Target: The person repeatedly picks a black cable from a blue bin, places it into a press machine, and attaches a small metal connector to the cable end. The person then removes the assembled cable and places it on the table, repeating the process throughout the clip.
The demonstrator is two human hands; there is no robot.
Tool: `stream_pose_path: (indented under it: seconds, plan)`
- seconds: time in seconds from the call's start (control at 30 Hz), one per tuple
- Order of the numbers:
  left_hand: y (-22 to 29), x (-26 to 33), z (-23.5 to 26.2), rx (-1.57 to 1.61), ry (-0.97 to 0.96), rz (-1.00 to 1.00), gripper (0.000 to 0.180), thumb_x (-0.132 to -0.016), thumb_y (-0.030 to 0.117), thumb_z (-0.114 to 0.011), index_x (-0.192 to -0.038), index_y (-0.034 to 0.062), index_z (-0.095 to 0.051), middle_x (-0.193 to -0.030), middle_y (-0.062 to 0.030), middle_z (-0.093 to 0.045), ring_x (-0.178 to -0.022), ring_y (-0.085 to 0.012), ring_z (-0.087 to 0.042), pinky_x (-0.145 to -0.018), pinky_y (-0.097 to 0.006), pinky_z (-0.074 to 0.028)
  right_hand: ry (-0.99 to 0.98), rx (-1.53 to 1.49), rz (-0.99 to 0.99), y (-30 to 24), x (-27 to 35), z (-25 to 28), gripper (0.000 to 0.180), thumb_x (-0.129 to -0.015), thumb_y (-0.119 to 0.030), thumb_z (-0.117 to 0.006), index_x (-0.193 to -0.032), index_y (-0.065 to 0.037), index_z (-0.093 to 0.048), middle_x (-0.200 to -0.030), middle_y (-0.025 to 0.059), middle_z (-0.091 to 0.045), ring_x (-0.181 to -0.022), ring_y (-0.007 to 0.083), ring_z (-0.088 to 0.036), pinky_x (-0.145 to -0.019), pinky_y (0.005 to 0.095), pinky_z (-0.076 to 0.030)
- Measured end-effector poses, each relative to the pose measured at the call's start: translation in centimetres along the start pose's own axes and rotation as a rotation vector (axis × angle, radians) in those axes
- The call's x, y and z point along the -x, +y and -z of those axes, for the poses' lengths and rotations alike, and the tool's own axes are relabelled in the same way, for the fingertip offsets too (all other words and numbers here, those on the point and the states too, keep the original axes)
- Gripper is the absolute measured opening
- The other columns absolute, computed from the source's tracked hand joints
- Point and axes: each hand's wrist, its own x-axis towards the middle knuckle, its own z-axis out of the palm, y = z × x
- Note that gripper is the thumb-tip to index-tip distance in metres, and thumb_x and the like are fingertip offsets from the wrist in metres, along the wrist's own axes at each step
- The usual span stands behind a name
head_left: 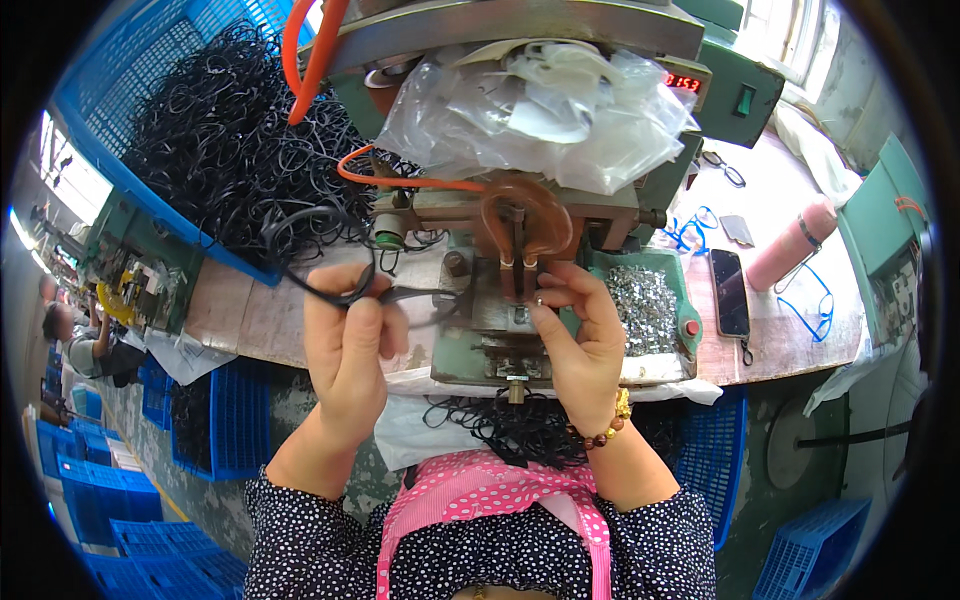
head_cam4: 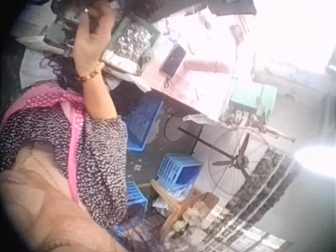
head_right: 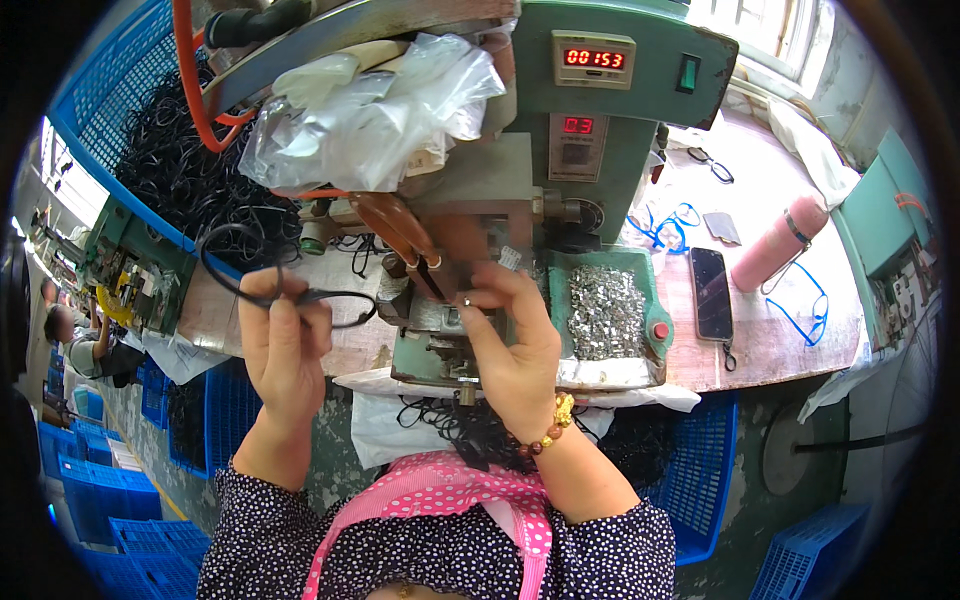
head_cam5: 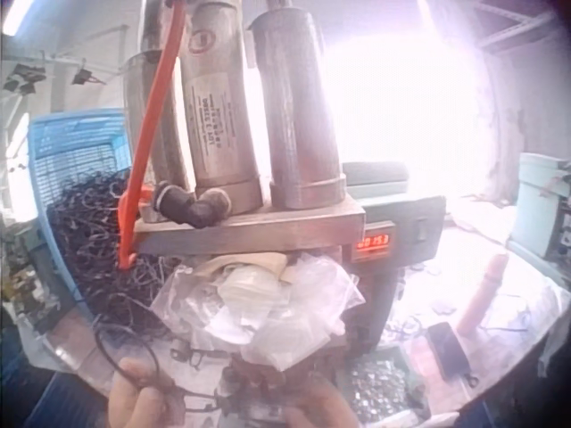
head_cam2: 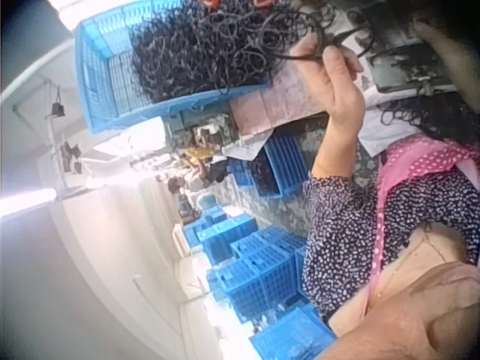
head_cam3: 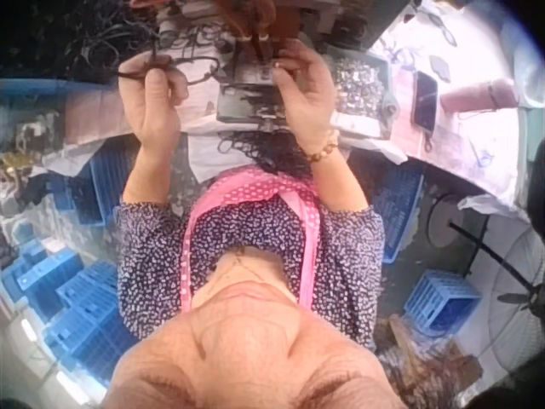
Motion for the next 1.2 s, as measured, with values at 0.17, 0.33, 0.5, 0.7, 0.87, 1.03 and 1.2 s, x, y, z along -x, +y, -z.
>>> stream_pose_path:
  seconds: [0.17, 0.33, 0.5, 0.7, 0.87, 1.03, 1.2]
  plan:
    - [-1.0, -2.5, -1.0, -0.001, 0.085, -0.014, 0.022, -0.103, 0.013, -0.062, -0.118, -0.0023, -0.059, -0.1, -0.0065, -0.068, -0.077, -0.0068, -0.059, -0.066, -0.02, -0.043, 0.007, -0.057, -0.053, 0.6, 0.0, -1.1, 0.059, -0.089, 0.006, -0.067, -0.142, 0.007, -0.041, -0.1, 0.01, -0.07, -0.111, 0.0165, -0.06, -0.101, 0.0303, -0.044]
    - [-1.3, -2.4, -0.8, 0.024, 0.075, -0.036, 0.02, -0.103, 0.011, -0.06, -0.119, -0.0022, -0.059, -0.104, -0.0075, -0.07, -0.081, -0.0086, -0.063, -0.068, -0.022, -0.047, -0.04, -0.088, -0.099, 0.2, -0.3, -1.1, 0.062, -0.092, 0.011, -0.062, -0.146, 0.004, -0.034, -0.108, 0.0119, -0.066, -0.107, 0.0194, -0.063, -0.099, 0.0343, -0.052]
    - [-0.7, 0.0, -1.8, -0.079, -0.099, -0.129, 0.018, -0.104, 0.007, -0.054, -0.117, -0.0034, -0.059, -0.103, -0.0092, -0.069, -0.084, -0.0117, -0.064, -0.072, -0.025, -0.05, -0.038, -0.137, -0.111, -0.3, -0.6, -1.0, 0.061, -0.09, 0.007, -0.066, -0.143, 0.008, -0.037, -0.104, 0.0102, -0.069, -0.107, 0.0159, -0.062, -0.1, 0.0292, -0.046]
    - [-1.9, 0.8, -3.4, -0.253, -0.312, -0.095, 0.015, -0.102, 0.003, -0.054, -0.112, -0.0068, -0.06, -0.096, -0.011, -0.067, -0.081, -0.0119, -0.06, -0.074, -0.025, -0.05, -0.034, -0.035, -0.048, -0.8, -0.4, 1.5, 0.05, -0.091, 0.01, -0.061, -0.139, 0.004, -0.047, -0.109, 0.0117, -0.069, -0.109, 0.0162, -0.063, -0.1, 0.0294, -0.046]
    - [-2.9, 0.1, -3.9, -0.346, -0.333, -0.033, 0.015, -0.103, 0.003, -0.054, -0.113, -0.0049, -0.061, -0.092, -0.0082, -0.067, -0.082, -0.0103, -0.061, -0.075, -0.024, -0.05, 0.085, 0.015, -0.046, -1.4, 0.0, 4.4, 0.04, -0.092, 0.011, -0.057, -0.131, 0.005, -0.055, -0.111, 0.0116, -0.069, -0.108, 0.0154, -0.063, -0.101, 0.0295, -0.045]
    - [-3.5, -0.4, -4.2, -0.34, -0.331, -0.128, 0.019, -0.091, 0.003, -0.066, -0.11, 0.0006, -0.066, -0.088, -0.0134, -0.068, -0.076, -0.0295, -0.065, -0.069, -0.036, -0.051, 0.283, 0.295, 0.162, -0.1, 0.9, 8.2, 0.037, -0.093, 0.01, -0.057, -0.129, 0.0, -0.06, -0.113, 0.0095, -0.069, -0.108, 0.0161, -0.063, -0.101, 0.0312, -0.046]
    - [-3.9, 0.0, -4.1, -0.328, -0.305, -0.157, 0.019, -0.087, 0.003, -0.069, -0.107, 0.0022, -0.067, -0.091, -0.0144, -0.069, -0.079, -0.0349, -0.064, -0.07, -0.04, -0.05, 0.434, 0.415, -0.023, 3.0, 1.7, 12.4, 0.026, -0.099, 0.001, -0.06, -0.125, -0.001, -0.063, -0.118, 0.0078, -0.067, -0.107, 0.0138, -0.063, -0.096, 0.0295, -0.048]
